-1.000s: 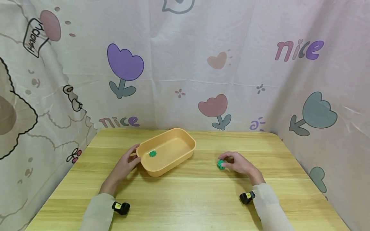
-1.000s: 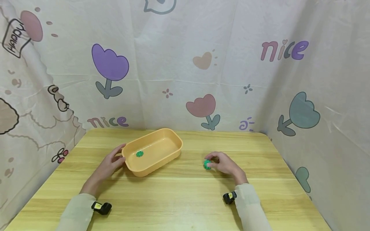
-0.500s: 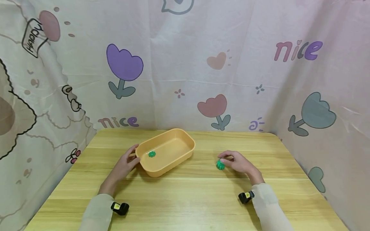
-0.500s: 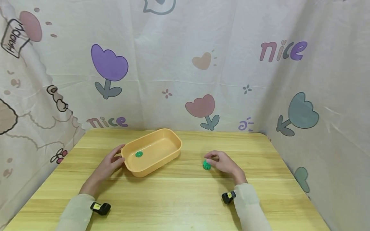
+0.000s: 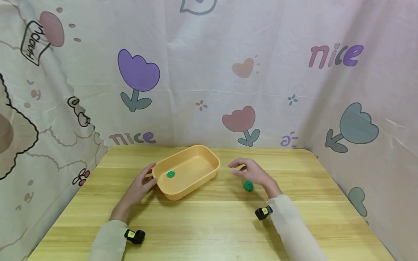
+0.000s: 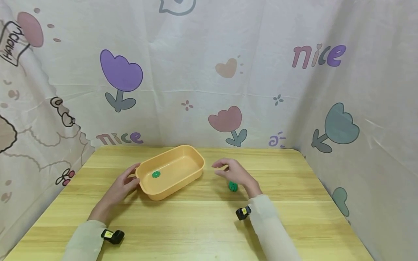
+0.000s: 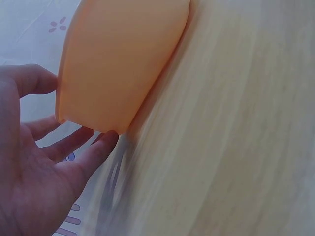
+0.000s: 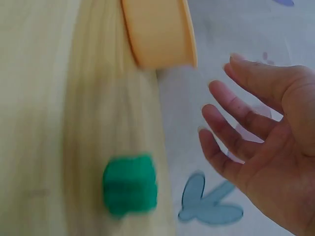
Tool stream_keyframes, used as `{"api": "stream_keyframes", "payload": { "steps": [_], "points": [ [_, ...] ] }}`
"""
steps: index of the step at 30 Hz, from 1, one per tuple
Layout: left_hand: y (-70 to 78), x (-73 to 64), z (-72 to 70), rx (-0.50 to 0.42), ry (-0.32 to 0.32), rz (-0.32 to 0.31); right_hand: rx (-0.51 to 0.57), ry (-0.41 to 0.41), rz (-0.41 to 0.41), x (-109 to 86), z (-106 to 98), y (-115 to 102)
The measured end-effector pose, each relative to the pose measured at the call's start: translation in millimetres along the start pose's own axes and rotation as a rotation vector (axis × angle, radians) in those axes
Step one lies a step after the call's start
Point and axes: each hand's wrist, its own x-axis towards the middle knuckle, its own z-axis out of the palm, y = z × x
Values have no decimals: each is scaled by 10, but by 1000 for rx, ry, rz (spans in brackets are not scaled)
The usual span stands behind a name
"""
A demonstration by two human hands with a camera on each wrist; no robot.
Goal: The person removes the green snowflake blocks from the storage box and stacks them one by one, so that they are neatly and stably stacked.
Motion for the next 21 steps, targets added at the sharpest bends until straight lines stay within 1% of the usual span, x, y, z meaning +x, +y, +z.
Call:
{"api": "stream_keyframes", "payload": {
  "steps": [3, 9, 11, 14, 18, 21],
  "points": [
    [0, 1, 4, 4, -1, 7, 14, -13, -34, 175, 87, -110],
    [9, 0, 2, 8, -7, -9, 60, -66, -97, 520, 291, -312],
    [17, -4, -3, 5, -7, -16, 59, -72, -105, 632, 377, -350],
    [22, -7, -11, 6, -9, -9, 55, -80, -102, 794, 525, -378],
    [18, -11, -7, 6, -6, 2, 72, -110, -92, 969, 727, -408],
    [15, -7, 0, 5, -8, 5, 60, -124, -103, 1076, 856, -436]
  ]
}}
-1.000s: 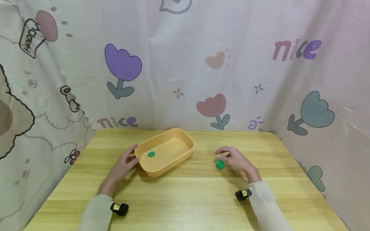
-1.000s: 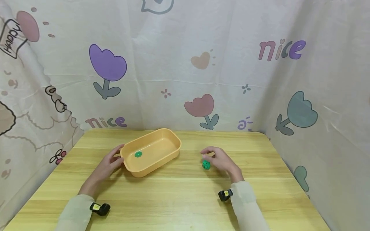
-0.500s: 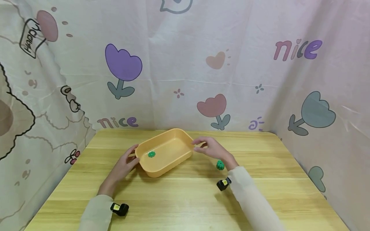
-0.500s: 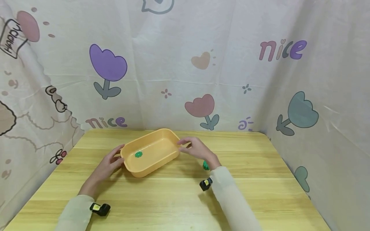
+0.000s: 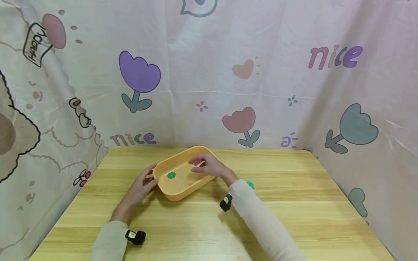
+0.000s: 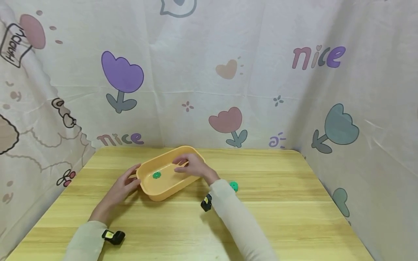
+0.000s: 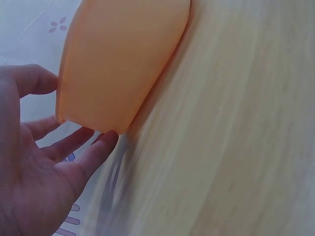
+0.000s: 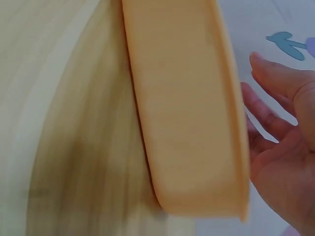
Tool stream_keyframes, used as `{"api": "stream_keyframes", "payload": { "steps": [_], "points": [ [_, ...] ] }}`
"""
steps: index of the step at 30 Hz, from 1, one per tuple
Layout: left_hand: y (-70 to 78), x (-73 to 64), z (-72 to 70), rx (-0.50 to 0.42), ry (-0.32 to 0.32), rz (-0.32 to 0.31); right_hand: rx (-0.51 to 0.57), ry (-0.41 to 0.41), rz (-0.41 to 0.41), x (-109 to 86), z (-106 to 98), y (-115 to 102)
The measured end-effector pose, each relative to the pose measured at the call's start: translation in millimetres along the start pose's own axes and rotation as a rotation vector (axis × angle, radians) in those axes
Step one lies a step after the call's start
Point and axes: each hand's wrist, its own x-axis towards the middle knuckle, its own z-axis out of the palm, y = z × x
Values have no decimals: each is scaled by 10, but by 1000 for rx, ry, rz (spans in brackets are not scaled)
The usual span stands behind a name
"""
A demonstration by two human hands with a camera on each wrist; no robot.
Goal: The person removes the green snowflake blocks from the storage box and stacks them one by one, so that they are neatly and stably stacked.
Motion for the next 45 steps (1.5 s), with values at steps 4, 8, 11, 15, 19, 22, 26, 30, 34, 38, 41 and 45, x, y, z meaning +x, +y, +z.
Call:
{"api": "stream_keyframes", "payload": {
  "steps": [4, 8, 11, 15, 19, 22, 26, 30, 34, 38, 41, 45],
  "points": [
    [-8, 15, 5, 1, -6, -12, -14, -22, 9, 135, 110, -24],
    [0, 20, -10, 10, -4, -17, -1, -52, 37, 258, 193, -61],
    [11, 18, -21, 14, 0, -18, -10, -82, 31, 349, 266, -76],
    [5, 18, -25, 6, -9, -23, -15, -119, 36, 436, 372, -89],
    [0, 17, -20, -3, -16, -20, -36, -148, 57, 490, 473, -100],
    [-3, 15, -22, 3, -15, -23, -82, -169, 68, 524, 541, -118],
    [11, 9, -31, 10, -18, -26, -135, -187, 64, 575, 622, -139],
    [21, 11, -25, 16, -18, -22, -163, -192, 70, 612, 693, -141],
    [18, 18, -20, 8, -16, -19, -196, -181, 100, 617, 730, -164],
    [15, 17, -19, -10, -16, -29, -263, -187, 77, 620, 735, -174],
    [17, 11, -22, -6, -19, -37, -289, -196, 59, 615, 727, -170],
    [25, 4, -25, 5, -19, -46, -290, -196, 76, 600, 706, -168]
  ]
}}
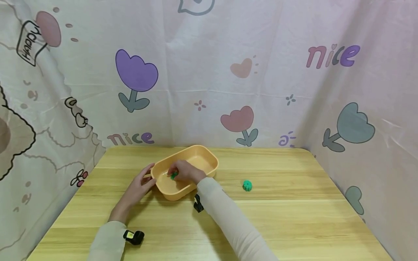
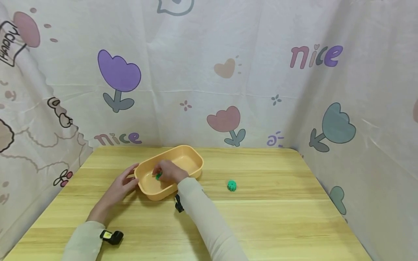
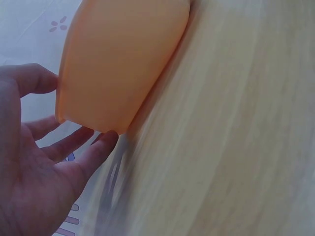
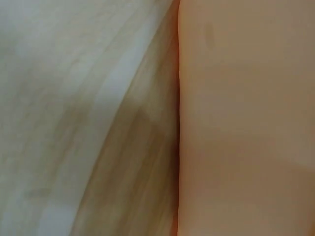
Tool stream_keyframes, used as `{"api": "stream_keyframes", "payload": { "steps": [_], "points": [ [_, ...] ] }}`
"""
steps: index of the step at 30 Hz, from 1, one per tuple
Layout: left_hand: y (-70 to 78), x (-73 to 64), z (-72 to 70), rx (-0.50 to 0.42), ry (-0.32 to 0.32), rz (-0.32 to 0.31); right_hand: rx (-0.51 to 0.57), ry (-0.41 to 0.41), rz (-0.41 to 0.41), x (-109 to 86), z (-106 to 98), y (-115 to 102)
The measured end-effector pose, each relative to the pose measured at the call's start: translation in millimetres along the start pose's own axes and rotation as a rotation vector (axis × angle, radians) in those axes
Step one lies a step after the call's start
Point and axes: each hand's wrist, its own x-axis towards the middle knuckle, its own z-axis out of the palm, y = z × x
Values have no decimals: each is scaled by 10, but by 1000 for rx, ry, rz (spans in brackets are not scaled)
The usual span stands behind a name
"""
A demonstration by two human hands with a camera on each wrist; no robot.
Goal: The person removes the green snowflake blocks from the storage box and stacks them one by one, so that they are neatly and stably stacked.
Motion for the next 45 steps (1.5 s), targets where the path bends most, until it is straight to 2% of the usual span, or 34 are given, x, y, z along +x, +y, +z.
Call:
{"api": "stream_keyframes", "payload": {
  "steps": [6, 9, 16, 26, 36, 40, 45],
  "points": [
    [9, -4, -1, 1, 0, -14, -8, 1, 38, -18, -26, 23],
    [9, -2, 0, -1, 0, -14, -24, -4, 31, -18, -35, 37],
    [-3, 2, 7, -3, 2, -8, -105, -1, 40, -66, -83, 38],
    [-18, 3, 3, 1, 5, -2, -104, 3, 67, -122, -137, 89],
    [-42, 5, 9, -9, 5, 32, -72, 44, -46, -237, -242, 167],
    [-47, 1, 15, -20, 9, 42, -56, 97, -88, -320, -325, 190],
    [-33, 3, 8, -16, 11, 17, -8, 186, -155, -449, -457, 203]
  ]
}}
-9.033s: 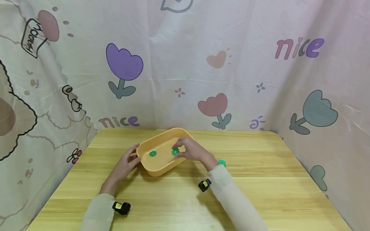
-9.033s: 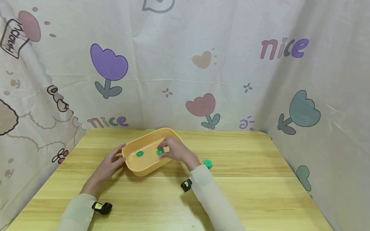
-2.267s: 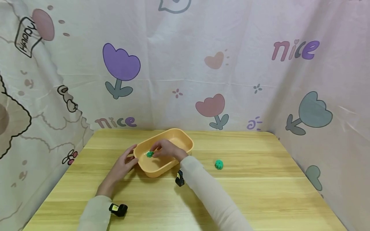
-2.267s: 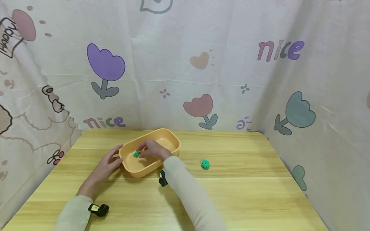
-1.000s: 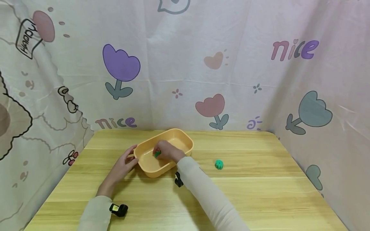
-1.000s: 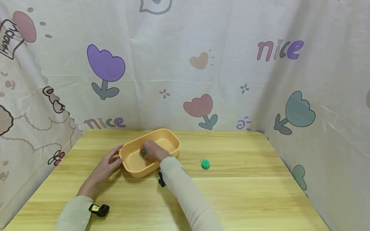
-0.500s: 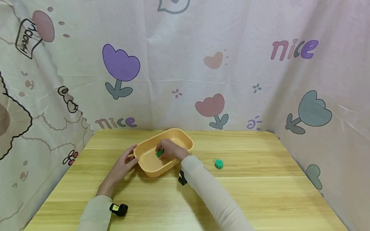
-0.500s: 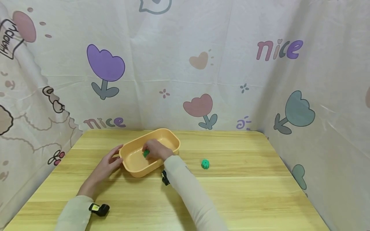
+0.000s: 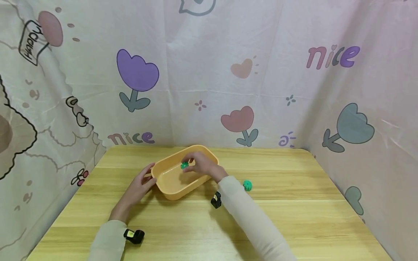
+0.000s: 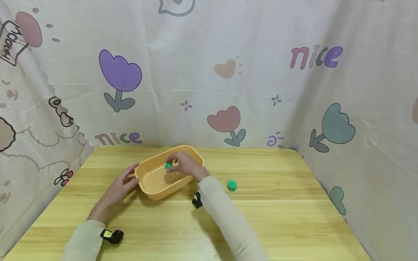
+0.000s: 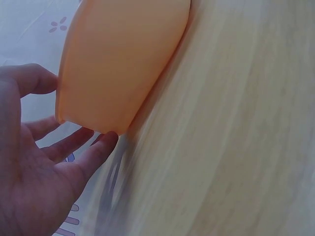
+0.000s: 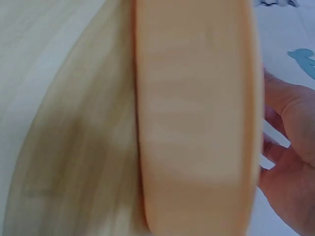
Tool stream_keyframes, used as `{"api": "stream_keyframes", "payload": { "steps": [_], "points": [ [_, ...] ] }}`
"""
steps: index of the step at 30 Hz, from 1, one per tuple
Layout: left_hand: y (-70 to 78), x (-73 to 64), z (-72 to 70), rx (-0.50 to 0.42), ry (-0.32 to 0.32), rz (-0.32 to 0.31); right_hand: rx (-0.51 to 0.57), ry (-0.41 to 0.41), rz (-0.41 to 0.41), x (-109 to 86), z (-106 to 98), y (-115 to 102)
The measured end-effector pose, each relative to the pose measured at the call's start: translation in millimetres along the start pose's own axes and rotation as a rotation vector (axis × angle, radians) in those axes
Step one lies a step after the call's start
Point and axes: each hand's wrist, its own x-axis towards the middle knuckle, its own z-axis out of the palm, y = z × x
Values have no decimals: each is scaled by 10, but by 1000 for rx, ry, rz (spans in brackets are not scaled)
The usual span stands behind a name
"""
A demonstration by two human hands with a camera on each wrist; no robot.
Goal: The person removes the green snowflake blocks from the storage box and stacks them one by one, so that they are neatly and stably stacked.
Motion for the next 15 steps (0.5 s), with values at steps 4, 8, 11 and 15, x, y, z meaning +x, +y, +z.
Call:
{"api": "stream_keyframes", "payload": {
  "steps": [4, 8, 11, 15],
  "points": [
    [11, 6, -3, 1, 4, 5, 7, 60, -32, -110, -122, -8],
    [8, 3, 2, -6, 6, 23, 22, 78, 12, -237, -210, -14],
    [4, 5, 0, -9, 4, 19, 20, 81, 39, -336, -267, -12],
    [4, 9, 5, -7, 0, 12, 14, 86, 46, -483, -334, -5]
  ]
}}
